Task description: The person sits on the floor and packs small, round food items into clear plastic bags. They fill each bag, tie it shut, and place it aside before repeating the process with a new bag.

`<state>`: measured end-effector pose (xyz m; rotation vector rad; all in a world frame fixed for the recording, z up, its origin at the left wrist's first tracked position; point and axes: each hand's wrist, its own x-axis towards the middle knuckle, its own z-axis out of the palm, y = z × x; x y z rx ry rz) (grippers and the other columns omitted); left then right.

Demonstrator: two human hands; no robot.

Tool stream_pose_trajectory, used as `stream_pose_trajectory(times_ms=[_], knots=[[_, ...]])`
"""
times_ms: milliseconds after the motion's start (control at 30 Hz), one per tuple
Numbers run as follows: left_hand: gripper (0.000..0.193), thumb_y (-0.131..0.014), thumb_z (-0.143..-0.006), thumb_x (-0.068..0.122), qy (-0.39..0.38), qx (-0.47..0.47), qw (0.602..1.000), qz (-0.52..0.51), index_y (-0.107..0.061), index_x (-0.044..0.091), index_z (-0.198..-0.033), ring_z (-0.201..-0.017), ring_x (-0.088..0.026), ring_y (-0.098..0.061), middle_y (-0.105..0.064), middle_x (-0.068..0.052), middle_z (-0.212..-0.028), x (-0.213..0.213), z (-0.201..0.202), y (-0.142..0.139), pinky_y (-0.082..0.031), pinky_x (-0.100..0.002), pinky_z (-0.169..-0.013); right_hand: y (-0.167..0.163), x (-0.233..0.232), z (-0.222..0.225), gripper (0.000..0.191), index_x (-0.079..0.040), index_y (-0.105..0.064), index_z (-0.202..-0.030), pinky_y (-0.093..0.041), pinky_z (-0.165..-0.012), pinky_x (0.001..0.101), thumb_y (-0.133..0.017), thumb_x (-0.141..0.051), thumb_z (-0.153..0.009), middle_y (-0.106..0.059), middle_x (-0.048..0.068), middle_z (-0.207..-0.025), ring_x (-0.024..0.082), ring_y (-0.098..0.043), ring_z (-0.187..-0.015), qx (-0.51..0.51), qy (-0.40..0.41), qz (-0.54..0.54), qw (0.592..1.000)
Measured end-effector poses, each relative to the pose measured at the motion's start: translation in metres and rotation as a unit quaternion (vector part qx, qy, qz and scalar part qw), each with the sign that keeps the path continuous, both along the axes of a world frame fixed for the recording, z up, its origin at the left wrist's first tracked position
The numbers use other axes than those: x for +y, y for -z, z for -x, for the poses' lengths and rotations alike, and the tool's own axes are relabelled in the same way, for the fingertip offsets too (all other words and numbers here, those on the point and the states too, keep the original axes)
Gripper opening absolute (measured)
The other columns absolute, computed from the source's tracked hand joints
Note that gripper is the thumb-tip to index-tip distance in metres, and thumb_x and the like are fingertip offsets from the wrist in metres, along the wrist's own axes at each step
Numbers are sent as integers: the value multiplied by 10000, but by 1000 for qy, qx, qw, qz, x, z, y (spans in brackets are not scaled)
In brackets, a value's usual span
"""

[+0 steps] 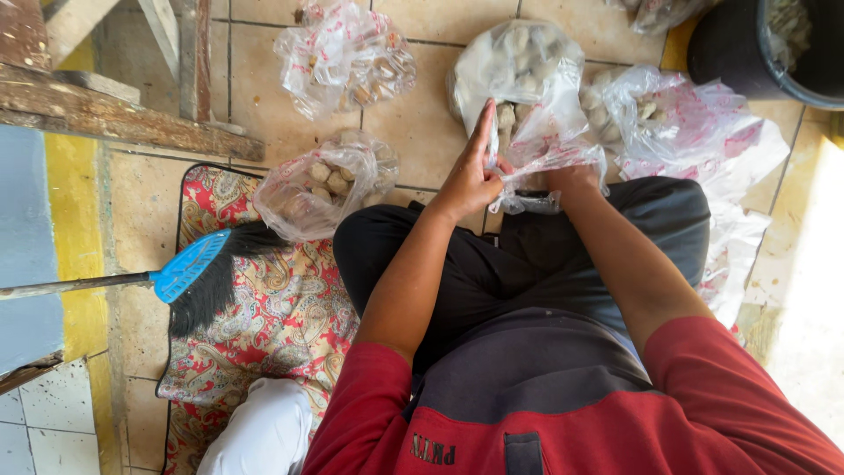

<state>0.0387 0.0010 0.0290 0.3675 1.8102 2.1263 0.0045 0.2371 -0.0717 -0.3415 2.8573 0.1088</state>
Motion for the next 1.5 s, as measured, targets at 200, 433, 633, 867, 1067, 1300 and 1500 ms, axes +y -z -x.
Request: stream_pose_trajectory(times_ms=[200, 433, 633, 867, 1067, 1300, 1500], knots=[[1176, -511, -786, -247, -42, 10, 998, -46, 70, 265, -1671, -922, -146, -648, -13, -67, -1790, -14, 7, 2, -488, -215, -662, -29, 9, -27, 582, -129, -590, -1366, -456, -1106, 455, -783, -212, -823, -642, 147, -1351, 341, -579, -1304, -239, -92, 124, 959], [1198, -510, -775, -252, -34, 24, 997, -66, 79, 262, -1683, -903, -118, -580, 0, -60, -1801, -10, 6, -1, -534, -236, -740, -134, 6, 0, 602, -14, -518, -1473, -551, -841, 334, -697, -153, -916, -691, 141, -1196, 183, -630, -950, -428, 113, 607, 660], [1213, -525, -770, -249, -33, -10, 994, -106, 97, 265, -1675, -894, -111, -555, 11, -64, -1800, -13, 2, -9, -502, -231, -717, -143, -25, 11, 636, -3, -420, -1503, -562, -954, 294, -707, -140, -951, -608, 65, -1320, 128, -669, -1097, -179, 185, 532, 806], [1209, -538, -795, -238, -27, -7, 996, -87, 109, 289, -1670, -883, -129, -606, 3, -75, -1807, -15, 4, -11, -481, -220, -681, -112, 26, -35, 231, -46, -717, -1176, -582, -860, 374, -662, -150, -978, -763, 157, -1065, 256, -723, -940, -288, 38, 371, 882], [1203, -536, -786, -239, 17, -4, 999, -50, 79, 300, -1667, -846, -123, -583, -7, -78, -1793, -7, 1, -9, -510, -227, -669, -29, -7, -35, 279, -86, -692, -1241, -559, -910, 400, -662, -179, -979, -737, 140, -1120, 274, -710, -999, -73, -63, -3, 995], [1163, -517, -785, -227, 7, 15, 1000, -23, 19, 280, -1685, -830, -128, -589, -74, -62, -1791, -1, -3, 1, -528, -235, -671, -6, -14, -14, 373, -110, -645, -1319, -531, -983, 398, -680, -201, -959, -709, 132, -1213, 268, -682, -1098, -32, -6, 1, 999], [1178, -510, -772, -238, -25, 11, 998, -51, 44, 269, -1680, -839, -126, -581, -8, -45, -1797, -13, 5, -2, -499, -230, -663, -58, -6, -27, 462, -131, -604, -1385, -506, -1045, 397, -695, -219, -941, -685, 124, -1293, 263, -658, -1183, -265, -29, 63, 962]])
